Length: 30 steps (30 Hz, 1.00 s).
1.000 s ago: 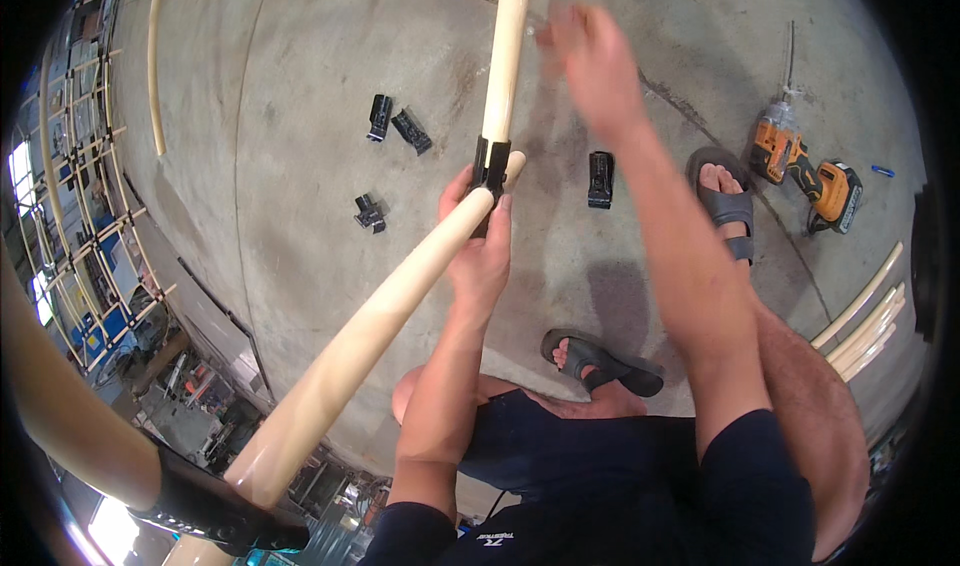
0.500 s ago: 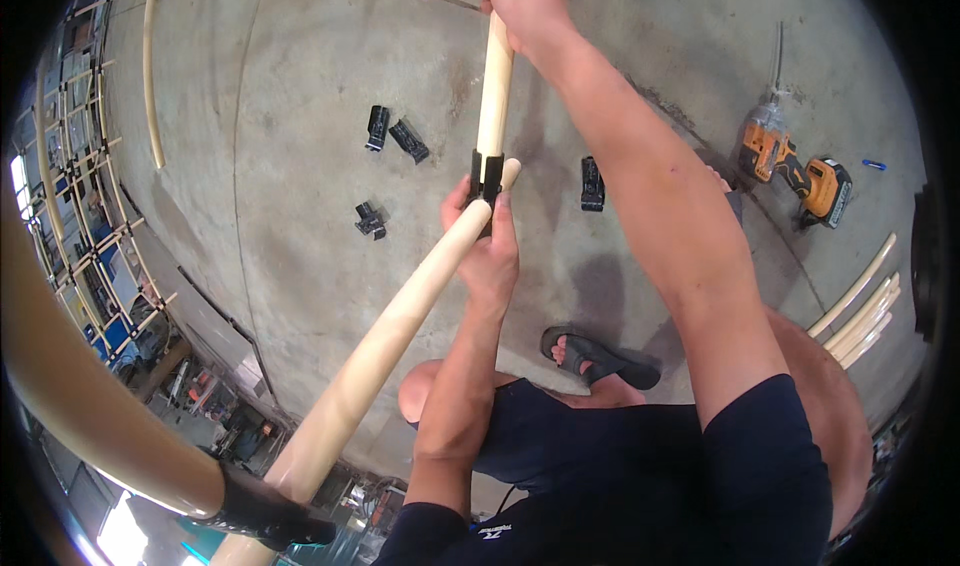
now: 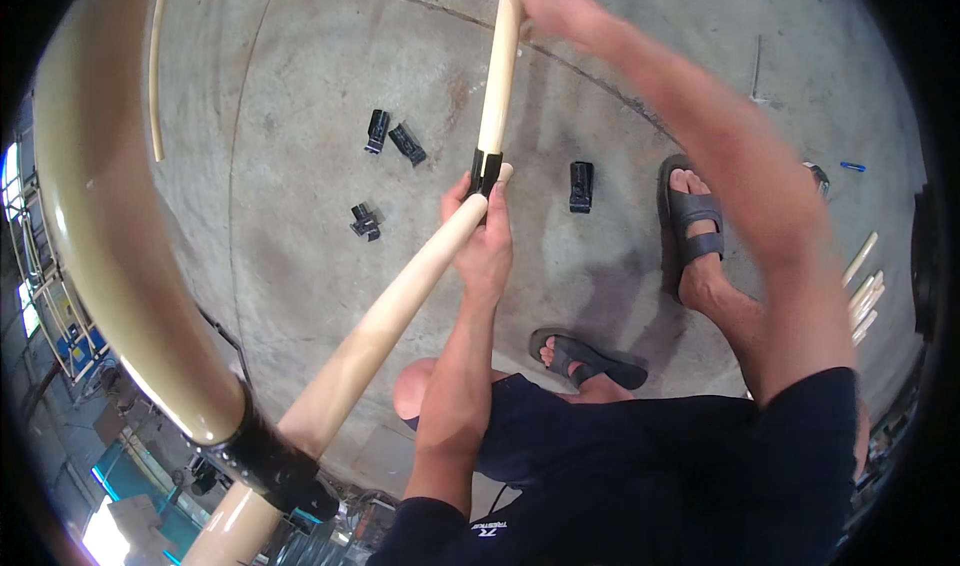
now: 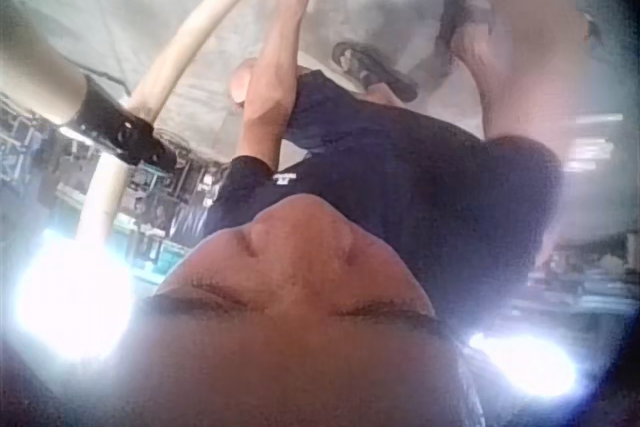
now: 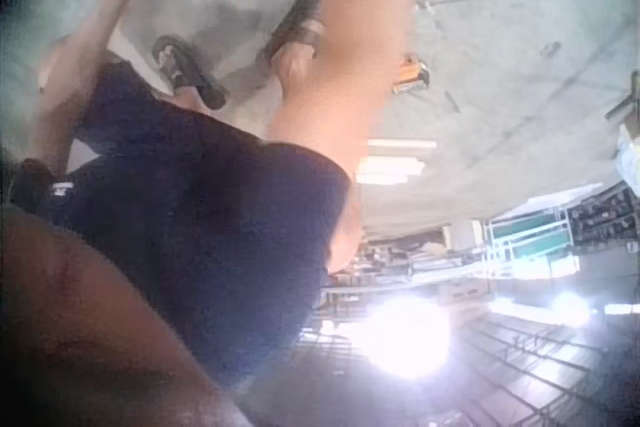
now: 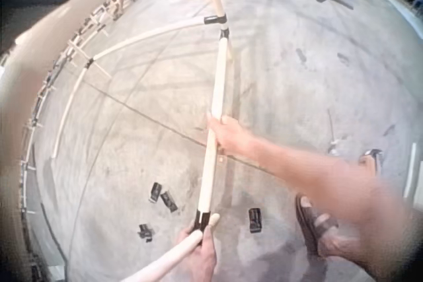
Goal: The person connects wooden poles using plastic joints, securing them with an electric drill, and picks up additional joints from the floor.
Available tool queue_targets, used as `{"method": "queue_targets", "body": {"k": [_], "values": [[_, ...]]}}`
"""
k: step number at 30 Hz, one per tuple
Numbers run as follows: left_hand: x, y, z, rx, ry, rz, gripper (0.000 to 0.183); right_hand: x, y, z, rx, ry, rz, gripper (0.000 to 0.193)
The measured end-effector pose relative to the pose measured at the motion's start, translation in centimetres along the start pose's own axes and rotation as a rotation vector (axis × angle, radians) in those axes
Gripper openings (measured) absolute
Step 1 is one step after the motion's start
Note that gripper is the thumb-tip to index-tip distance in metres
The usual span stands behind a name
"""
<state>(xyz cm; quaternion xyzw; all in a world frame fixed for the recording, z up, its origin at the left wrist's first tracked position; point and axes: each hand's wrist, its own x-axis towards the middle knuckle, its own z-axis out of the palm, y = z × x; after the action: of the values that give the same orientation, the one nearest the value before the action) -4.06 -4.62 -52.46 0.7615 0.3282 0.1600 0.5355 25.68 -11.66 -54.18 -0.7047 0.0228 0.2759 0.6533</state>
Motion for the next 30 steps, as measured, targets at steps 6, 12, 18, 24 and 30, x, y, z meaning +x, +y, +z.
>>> {"method": "queue_targets", "body": {"k": [6,12,18,24,30], "values": [[0.0,0.2,0.2,0.014,-0.023,-0.036,0.039,-7.7,-5.0,-12.1,-1.183,-0.426,-0.172,0.036],[0.3,-0.7,-0.8,0.027,-0.052,0.021,0.040,-13.1,-3.7,-11.7,-1.071,-0.552,-0.253,0.031],[0.3,-0.1,-0.4,0.034,-0.073,-0.021,0.040,-9.1,1.8,-3.1,-0.537,-0.346,-0.134,0.035],[0.4,-0.3,-0.6,0.036,-0.073,-0.035,0.039,-8.5,2.1,-3.4,-0.597,-0.073,-0.345,0.036],[0.5,-0.9,-0.6,-0.027,-0.066,-0.006,0.039,-14.0,5.7,-6.5,-0.637,-0.313,-0.253,0.024]]}}
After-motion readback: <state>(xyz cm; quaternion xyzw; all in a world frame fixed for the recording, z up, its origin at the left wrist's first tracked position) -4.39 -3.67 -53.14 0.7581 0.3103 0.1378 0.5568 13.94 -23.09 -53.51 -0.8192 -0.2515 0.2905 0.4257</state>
